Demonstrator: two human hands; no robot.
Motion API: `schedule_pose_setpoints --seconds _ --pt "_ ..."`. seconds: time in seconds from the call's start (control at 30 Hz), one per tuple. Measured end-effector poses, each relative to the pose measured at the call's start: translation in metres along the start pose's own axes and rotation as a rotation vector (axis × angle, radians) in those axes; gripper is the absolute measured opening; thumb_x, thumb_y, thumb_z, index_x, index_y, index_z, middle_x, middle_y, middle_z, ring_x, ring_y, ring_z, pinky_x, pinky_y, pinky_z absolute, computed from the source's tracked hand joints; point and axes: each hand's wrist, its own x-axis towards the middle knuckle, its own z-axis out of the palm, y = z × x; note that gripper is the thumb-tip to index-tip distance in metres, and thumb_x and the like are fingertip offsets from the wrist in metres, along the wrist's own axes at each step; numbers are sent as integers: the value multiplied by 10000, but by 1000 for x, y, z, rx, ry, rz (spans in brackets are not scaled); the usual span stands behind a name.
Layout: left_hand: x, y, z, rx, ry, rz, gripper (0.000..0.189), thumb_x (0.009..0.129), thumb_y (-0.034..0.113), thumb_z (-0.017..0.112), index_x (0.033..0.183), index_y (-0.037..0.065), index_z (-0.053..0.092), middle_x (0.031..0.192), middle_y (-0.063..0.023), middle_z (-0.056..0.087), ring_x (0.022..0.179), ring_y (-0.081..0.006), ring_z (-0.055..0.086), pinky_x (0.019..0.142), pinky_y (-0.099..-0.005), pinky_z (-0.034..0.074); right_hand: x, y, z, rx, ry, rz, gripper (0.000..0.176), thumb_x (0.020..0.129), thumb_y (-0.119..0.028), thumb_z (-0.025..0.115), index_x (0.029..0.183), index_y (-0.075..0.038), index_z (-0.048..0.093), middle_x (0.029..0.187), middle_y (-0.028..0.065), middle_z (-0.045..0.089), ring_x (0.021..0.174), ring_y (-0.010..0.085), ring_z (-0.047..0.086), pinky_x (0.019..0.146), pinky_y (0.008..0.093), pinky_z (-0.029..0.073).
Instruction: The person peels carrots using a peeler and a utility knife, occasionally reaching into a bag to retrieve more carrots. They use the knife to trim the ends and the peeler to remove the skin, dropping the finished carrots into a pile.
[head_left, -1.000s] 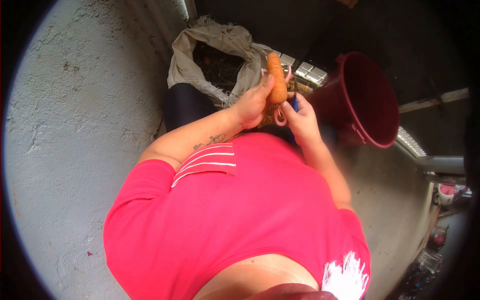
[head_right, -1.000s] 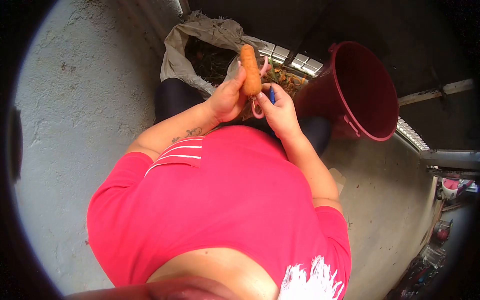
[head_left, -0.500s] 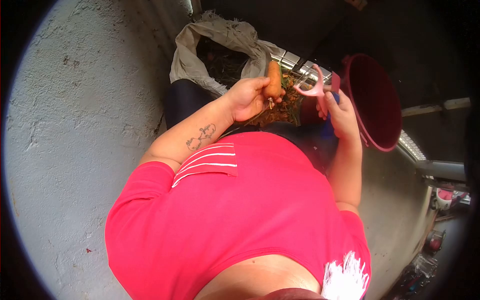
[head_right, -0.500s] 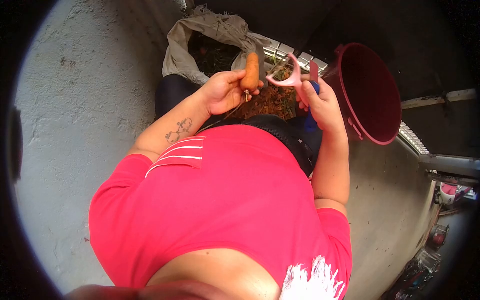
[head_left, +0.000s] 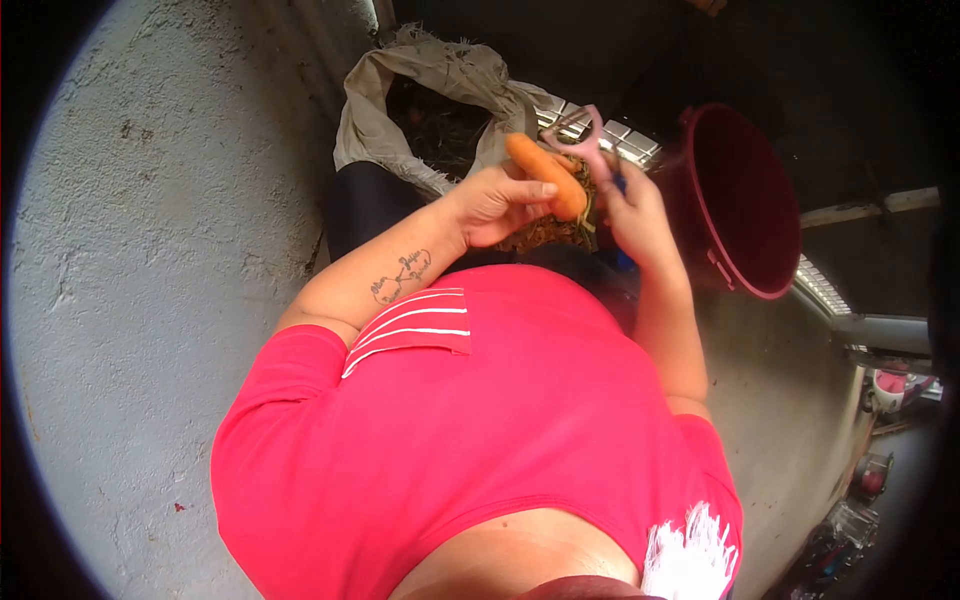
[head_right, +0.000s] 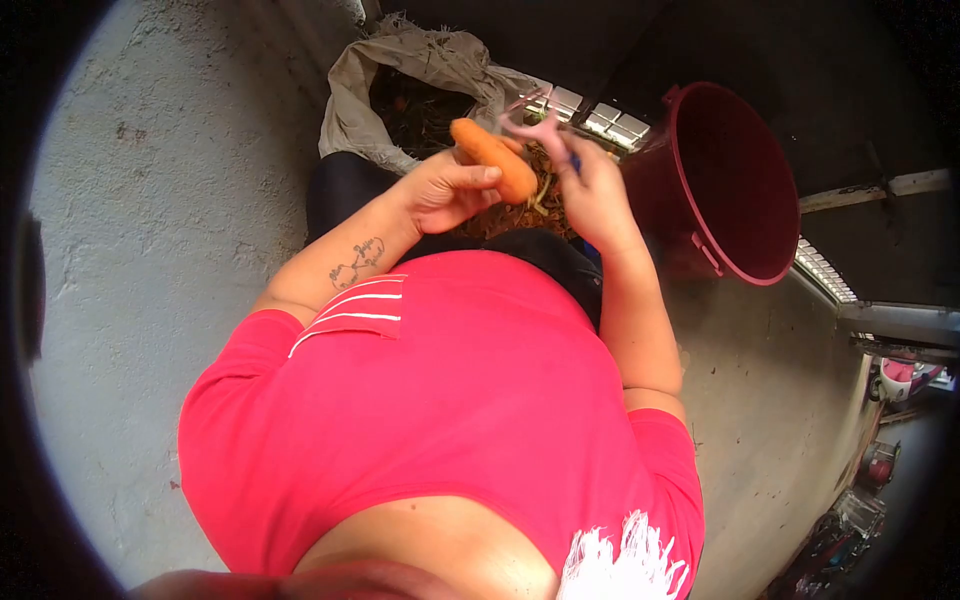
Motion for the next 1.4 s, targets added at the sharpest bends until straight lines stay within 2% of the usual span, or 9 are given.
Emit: schedule_pose_setpoints --seconds 0.1,0.17,0.27,0.3,0.4,0.53,0.77,1.27,1.4 --pt "1 -12 1 -134 7 -25 471 852 50 706 1279 69 509 1207 -81 567 1139 -203 561 1003 -360 460 -2 -10 3 -48 -158 -181 372 941 -96 550 1283 49 533 1117 227 643 1041 337 629 904 381 481" --pt "4 -12 -3 -158 64 4 485 862 45 699 1297 64 486 1220 -79 557 1154 -202 549 1014 -354 447 -2 -1 3 -186 -121 -415 415 940 -81 542 1333 43 491 1102 213 644 1031 336 624 894 388 483" --pt "9 -10 -4 2 252 344 495 869 11 679 1311 56 460 1210 -82 560 1148 -209 550 1033 -351 432 -6 -6 3 -331 311 -206 461 937 -64 542 1373 43 436 983 176 650 868 282 649 783 366 517" --pt "11 -9 -6 -17 251 425 469 876 -30 650 1300 47 464 1208 -95 558 1149 -213 548 1048 -353 423 -10 -21 0 19 176 99 472 983 -154 516 1413 7 407 878 122 633 649 172 585 574 308 486" --pt "13 -8 -1 -56 172 557 460 880 -45 635 1298 43 463 1207 -104 557 1153 -207 547 1056 -350 417 -19 -32 14 762 -77 370 517 1027 -298 445 1471 -51 351 800 61 595 531 87 454 459 241 378" --pt "8 -13 9 42 102 626 454 860 -117 597 1272 32 481 1218 -107 555 1171 -198 538 1056 -334 411 -18 -36 30 1047 -281 297 521 1038 -373 387 1485 -110 340 766 19 523 536 71 399 491 194 340" --pt "1 -12 -5 215 -14 637 490 795 -170 622 1199 97 549 1475 -103 344 1262 -222 485 1053 -335 418 -20 -31 25 1092 -275 267 536 1032 -388 419 1491 -124 332 716 5 474 532 68 386 483 191 332" --pt "1 18 -8 899 -183 868 376 708 -56 785 1028 94 658 1348 -125 512 1243 -250 483 1058 -361 369 -27 -23 30 1049 -219 159 467 1019 -295 499 1449 -127 433 682 -16 411 547 72 375 486 191 332" --pt "0 4 -7 336 -188 638 435 744 -116 721 1106 99 609 1326 -111 511 1240 -239 491 1060 -357 383 -23 -14 35 947 -174 72 475 1024 -298 485 1465 -138 409 689 -13 418 555 71 379 496 187 334"
